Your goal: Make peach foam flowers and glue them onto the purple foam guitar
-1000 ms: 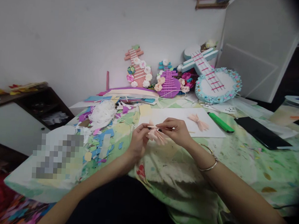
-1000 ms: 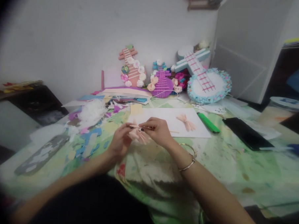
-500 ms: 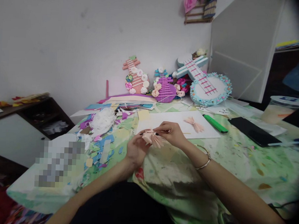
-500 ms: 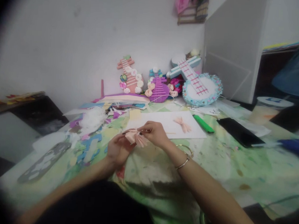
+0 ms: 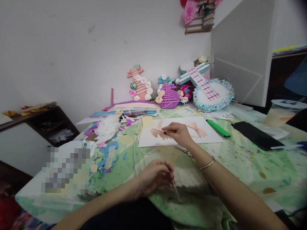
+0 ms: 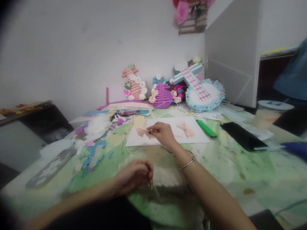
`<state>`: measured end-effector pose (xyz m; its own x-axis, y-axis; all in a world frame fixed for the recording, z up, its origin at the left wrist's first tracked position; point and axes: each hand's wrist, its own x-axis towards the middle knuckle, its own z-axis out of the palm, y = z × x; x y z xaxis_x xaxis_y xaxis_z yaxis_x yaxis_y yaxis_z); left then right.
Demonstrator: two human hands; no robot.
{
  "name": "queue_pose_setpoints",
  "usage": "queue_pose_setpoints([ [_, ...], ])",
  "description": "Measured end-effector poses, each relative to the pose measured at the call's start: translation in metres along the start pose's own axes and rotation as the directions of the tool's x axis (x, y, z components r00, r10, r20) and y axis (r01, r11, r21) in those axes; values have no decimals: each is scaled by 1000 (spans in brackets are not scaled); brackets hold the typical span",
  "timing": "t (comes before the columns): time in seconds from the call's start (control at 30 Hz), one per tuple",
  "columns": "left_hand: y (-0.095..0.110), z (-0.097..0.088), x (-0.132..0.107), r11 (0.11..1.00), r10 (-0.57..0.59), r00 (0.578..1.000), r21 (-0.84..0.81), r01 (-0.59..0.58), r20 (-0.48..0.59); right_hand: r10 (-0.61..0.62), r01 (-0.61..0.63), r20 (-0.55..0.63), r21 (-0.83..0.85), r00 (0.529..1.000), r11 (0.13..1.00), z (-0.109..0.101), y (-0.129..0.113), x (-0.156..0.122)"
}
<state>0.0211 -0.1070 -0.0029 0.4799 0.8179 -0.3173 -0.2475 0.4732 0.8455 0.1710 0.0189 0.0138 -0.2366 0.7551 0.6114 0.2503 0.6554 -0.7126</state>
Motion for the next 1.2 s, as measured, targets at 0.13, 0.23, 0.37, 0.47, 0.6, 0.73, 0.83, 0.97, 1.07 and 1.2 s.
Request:
queue_pose_setpoints([
  [0.13,3,16,-8,997,5,998,74,-9,56,-15,15,-31,-22,999,1000,-1,3,3],
  [0.23,10,30,-5,996,7,995,92,-16,104,-9,7,-42,-35,999,999,0,6,4],
  [0.37,13,39,5,996,17,990,86,-29,139,-2,0,-37,-49,999,999,2,10,5],
  [0.47,9,36,12,997,7,988,76,-19,156,-6,4,-24,-52,1000,999,4,11,5],
  [0.6,3,33,24,998,34,987,53,-43,157,-16,16,3,-60,1000,998,6,11,4],
  [0.73,2,45,35,999,0,981,41,-8,196,-2,1,-15,-70,1000,998,3,10,4],
  [0.83,4,52,36,995,-55,967,98,32,248,12,-13,-13,-81,1000,997,1,9,4],
  [0.97,7,47,30,980,-111,935,192,47,338,11,-10,7,-97,1000,995,3,8,5],
  [1.07,10,42,27,975,-94,936,222,18,339,8,-6,11,-117,1000,993,5,9,5],
  [1.2,11,46,29,974,-104,905,228,9,412,26,-24,15,-126,1000,992,4,11,5],
])
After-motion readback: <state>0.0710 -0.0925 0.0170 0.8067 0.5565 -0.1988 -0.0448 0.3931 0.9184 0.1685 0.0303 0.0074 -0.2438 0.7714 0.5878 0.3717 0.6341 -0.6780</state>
